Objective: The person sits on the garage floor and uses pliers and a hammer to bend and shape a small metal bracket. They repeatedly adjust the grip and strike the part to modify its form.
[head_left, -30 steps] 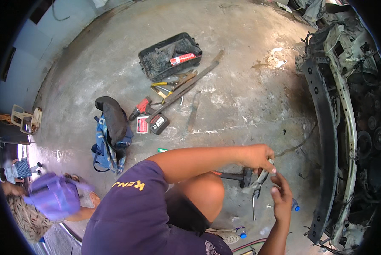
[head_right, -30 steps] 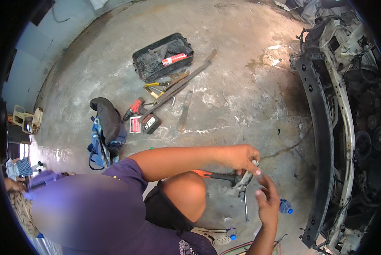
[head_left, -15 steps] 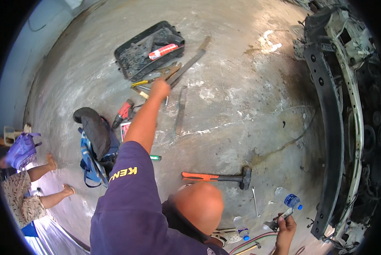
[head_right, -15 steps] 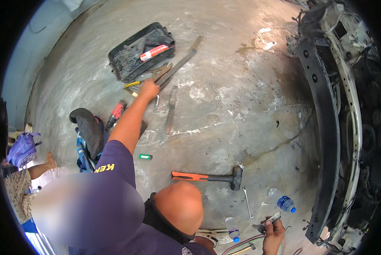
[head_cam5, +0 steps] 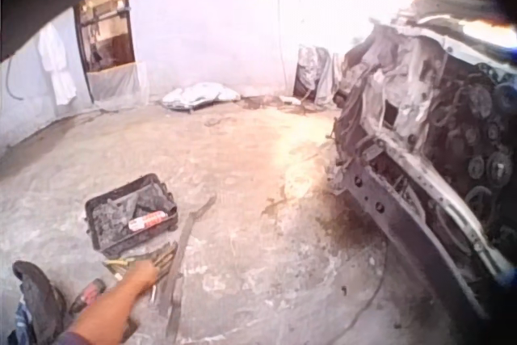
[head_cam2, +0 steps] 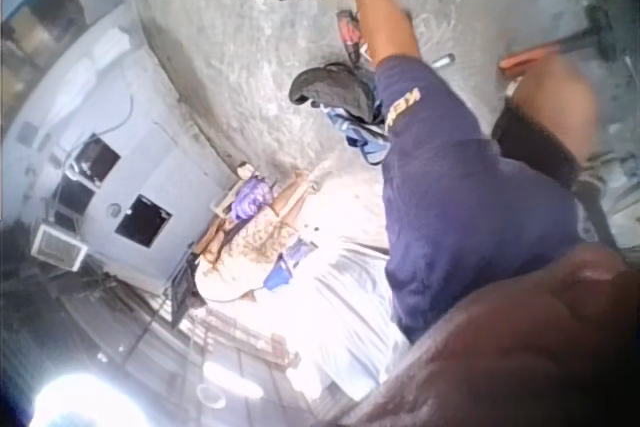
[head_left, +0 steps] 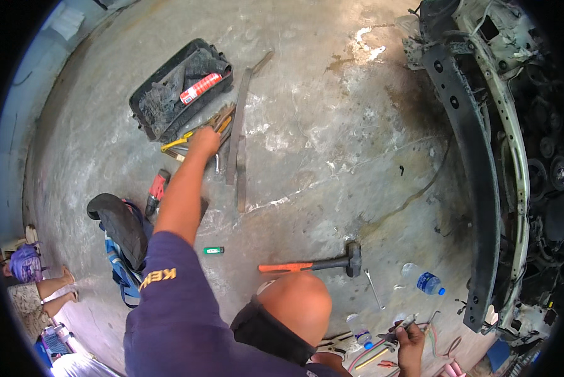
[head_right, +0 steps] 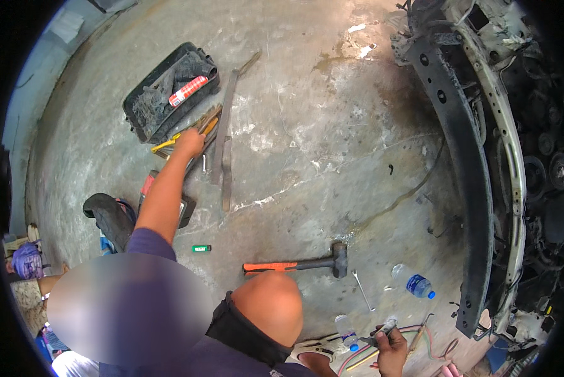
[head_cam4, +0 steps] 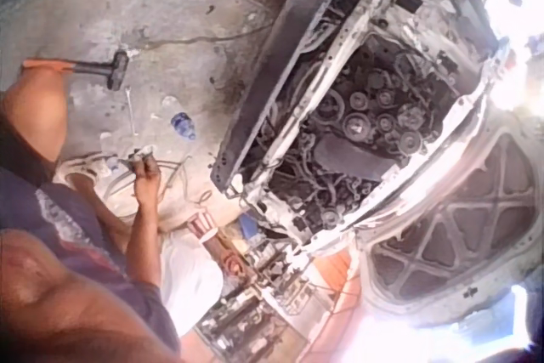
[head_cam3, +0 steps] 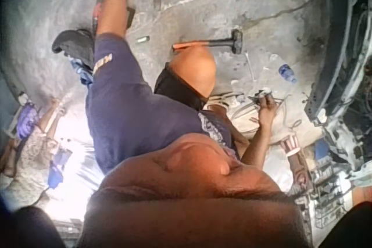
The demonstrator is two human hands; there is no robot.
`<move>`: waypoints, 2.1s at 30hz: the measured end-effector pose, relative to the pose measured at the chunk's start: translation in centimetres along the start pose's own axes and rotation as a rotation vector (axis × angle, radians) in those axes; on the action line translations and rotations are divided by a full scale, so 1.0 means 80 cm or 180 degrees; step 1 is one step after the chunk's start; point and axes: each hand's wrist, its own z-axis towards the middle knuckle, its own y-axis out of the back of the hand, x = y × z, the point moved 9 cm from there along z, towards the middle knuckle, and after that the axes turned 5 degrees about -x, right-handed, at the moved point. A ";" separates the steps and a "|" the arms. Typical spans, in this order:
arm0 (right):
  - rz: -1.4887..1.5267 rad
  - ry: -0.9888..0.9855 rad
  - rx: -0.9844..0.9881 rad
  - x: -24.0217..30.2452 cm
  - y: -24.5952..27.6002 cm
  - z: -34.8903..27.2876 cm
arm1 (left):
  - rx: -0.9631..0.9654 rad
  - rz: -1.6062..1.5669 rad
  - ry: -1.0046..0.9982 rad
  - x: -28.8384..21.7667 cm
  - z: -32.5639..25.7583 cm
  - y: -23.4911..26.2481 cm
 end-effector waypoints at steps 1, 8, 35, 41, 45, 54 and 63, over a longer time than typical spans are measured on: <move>-0.0046 0.0044 0.0050 0.009 -0.008 0.003 | 0.0049 -0.0061 -0.0124 0.000 -0.010 0.025; 0.0138 0.0189 0.0118 0.025 -0.044 0.023 | 0.0931 -0.0128 -0.0977 -0.039 -0.201 0.127; -0.1353 0.1323 0.0479 0.063 0.001 -0.054 | 0.1231 0.0281 -0.1559 -0.112 -0.411 -0.099; -0.1489 0.1818 0.0811 0.085 0.024 -0.053 | 0.3123 -0.1013 -0.2313 -0.246 -0.521 0.079; -0.1433 0.2165 0.1119 0.084 0.027 -0.067 | 0.3503 -0.0310 -0.3157 -0.341 -0.632 0.197; -0.1773 0.2349 0.1797 0.103 0.044 -0.072 | 0.2679 0.0124 -0.3542 -0.379 -0.736 0.231; -0.1986 0.2557 0.2000 0.082 0.059 -0.060 | 0.2807 -0.0221 -0.3474 -0.399 -0.776 0.196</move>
